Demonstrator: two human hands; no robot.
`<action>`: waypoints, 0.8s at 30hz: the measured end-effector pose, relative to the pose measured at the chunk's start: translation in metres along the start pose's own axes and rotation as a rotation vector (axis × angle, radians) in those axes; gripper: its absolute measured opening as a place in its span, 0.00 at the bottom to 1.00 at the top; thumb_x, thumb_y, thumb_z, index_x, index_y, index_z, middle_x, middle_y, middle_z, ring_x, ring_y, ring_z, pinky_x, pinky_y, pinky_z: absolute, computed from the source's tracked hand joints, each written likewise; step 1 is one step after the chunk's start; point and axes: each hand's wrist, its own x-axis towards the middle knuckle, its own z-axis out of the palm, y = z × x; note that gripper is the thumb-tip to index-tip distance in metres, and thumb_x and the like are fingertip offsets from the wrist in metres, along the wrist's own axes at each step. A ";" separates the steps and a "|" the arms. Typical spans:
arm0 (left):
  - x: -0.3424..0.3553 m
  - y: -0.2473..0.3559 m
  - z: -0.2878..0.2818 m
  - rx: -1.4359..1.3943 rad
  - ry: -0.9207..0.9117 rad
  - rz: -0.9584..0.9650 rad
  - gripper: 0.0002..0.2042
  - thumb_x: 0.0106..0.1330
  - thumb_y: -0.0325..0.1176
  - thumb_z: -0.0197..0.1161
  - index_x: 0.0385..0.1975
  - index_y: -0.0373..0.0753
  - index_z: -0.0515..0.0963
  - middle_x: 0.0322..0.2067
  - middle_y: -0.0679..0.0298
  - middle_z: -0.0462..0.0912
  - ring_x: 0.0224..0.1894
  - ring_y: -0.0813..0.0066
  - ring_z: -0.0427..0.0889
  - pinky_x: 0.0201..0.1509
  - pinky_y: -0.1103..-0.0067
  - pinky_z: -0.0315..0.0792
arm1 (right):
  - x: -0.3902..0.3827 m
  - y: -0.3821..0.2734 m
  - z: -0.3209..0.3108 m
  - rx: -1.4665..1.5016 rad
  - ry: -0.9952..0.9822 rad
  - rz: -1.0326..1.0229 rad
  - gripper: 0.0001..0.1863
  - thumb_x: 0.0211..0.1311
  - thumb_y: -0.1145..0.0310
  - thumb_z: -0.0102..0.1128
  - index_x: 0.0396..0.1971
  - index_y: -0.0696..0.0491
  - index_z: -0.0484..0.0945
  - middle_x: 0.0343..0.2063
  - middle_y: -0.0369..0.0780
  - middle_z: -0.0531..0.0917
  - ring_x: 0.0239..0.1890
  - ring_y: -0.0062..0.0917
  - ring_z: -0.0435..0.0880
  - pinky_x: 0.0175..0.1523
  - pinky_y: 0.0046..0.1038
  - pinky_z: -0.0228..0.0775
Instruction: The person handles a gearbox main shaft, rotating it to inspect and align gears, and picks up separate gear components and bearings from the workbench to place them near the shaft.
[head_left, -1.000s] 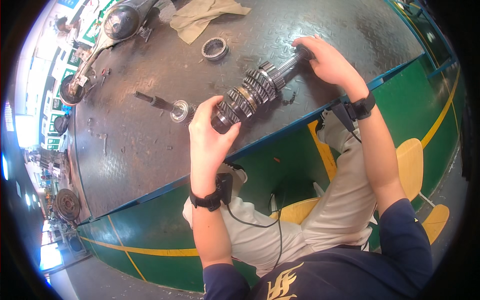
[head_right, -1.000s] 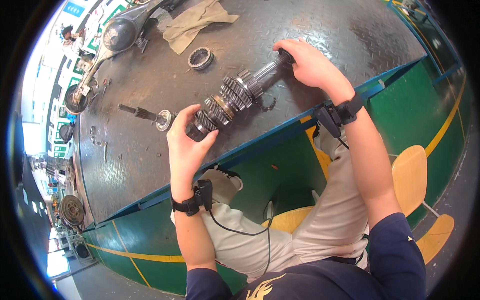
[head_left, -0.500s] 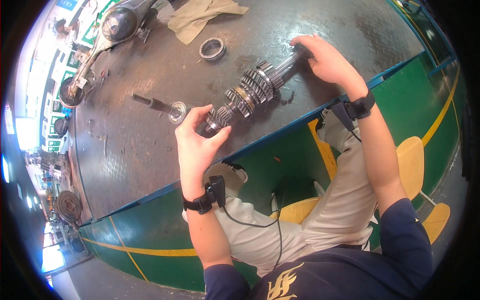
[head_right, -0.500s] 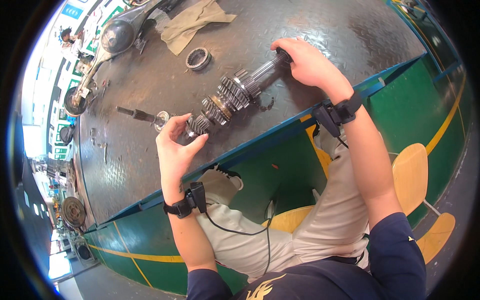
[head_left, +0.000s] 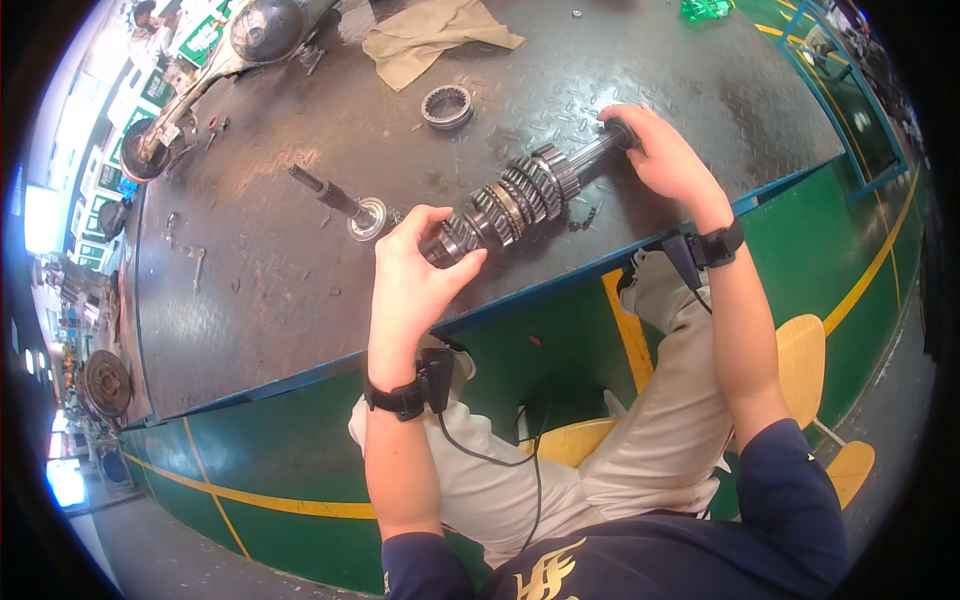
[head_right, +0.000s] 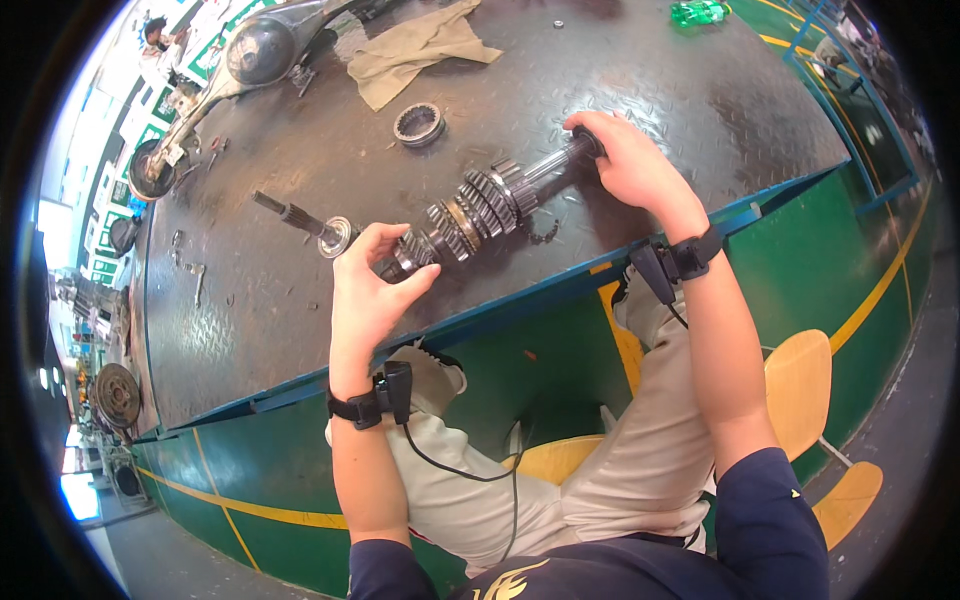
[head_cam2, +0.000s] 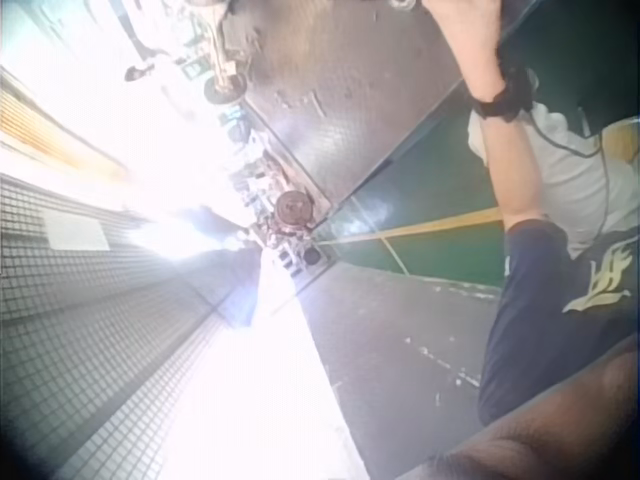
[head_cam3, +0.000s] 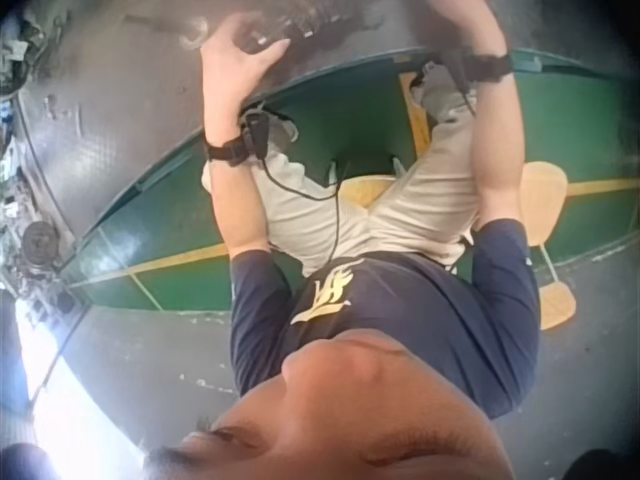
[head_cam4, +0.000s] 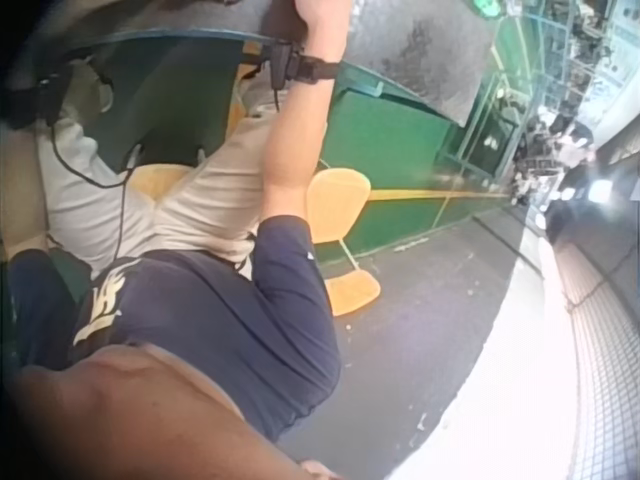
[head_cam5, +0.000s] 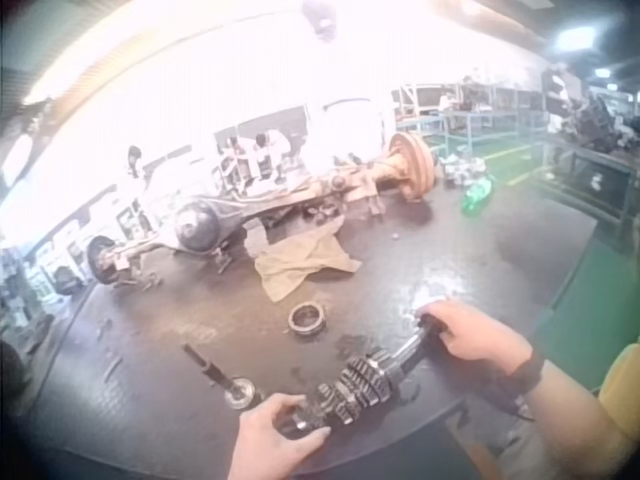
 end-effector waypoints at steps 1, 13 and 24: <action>-0.001 -0.002 0.000 0.000 -0.002 0.000 0.25 0.52 0.28 0.80 0.51 0.30 0.81 0.38 0.58 0.89 0.44 0.72 0.87 0.56 0.73 0.79 | 0.000 0.000 0.000 0.001 0.000 0.002 0.31 0.54 0.88 0.53 0.59 0.51 0.77 0.53 0.47 0.83 0.59 0.48 0.78 0.64 0.41 0.72; -0.005 0.002 -0.002 0.107 0.055 0.149 0.29 0.49 0.26 0.80 0.54 0.33 0.78 0.47 0.55 0.86 0.50 0.63 0.86 0.59 0.70 0.78 | -0.002 0.009 0.001 -0.030 -0.020 -0.031 0.32 0.55 0.90 0.55 0.61 0.50 0.76 0.56 0.45 0.80 0.60 0.42 0.78 0.64 0.36 0.71; 0.001 -0.001 0.004 0.091 0.042 0.128 0.25 0.50 0.27 0.81 0.49 0.30 0.80 0.39 0.56 0.87 0.43 0.70 0.86 0.52 0.74 0.79 | 0.000 0.010 0.005 -0.067 0.046 -0.089 0.29 0.54 0.88 0.55 0.58 0.52 0.77 0.53 0.46 0.83 0.59 0.47 0.78 0.67 0.41 0.70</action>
